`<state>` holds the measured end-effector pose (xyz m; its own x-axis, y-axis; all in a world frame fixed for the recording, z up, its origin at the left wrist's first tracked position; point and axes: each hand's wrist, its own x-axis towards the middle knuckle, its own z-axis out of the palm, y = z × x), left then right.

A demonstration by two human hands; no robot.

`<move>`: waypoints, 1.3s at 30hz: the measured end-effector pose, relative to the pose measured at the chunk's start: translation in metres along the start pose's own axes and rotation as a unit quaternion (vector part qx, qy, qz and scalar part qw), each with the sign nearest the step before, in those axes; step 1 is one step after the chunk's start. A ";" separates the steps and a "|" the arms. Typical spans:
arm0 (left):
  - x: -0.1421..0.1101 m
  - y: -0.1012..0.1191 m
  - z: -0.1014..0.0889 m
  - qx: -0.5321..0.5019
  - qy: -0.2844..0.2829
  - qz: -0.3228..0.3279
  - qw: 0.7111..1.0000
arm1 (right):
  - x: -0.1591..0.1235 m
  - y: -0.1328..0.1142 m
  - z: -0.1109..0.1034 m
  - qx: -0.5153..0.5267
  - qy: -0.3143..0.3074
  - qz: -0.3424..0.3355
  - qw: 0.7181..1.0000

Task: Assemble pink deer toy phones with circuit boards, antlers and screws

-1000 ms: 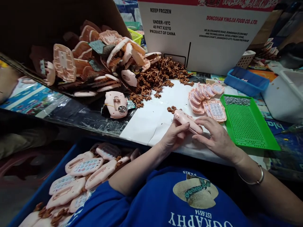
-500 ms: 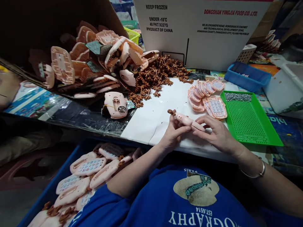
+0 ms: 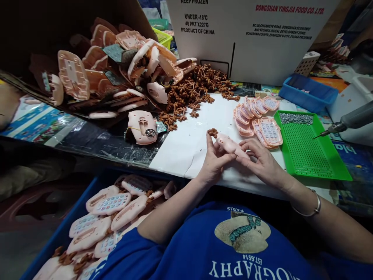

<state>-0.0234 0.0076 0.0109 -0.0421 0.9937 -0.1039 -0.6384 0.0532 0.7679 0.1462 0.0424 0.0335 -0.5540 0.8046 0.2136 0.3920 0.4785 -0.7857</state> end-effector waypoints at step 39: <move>0.003 -0.002 -0.010 0.048 -0.044 0.013 0.998 | 0.007 -0.003 -0.008 -0.001 -0.065 -0.004 0.998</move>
<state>-0.0300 0.0095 0.0021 0.0119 0.9995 -0.0308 -0.5605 0.0322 0.8276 0.1470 0.0490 0.0415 -0.6486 0.7476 0.1429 0.3876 0.4860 -0.7833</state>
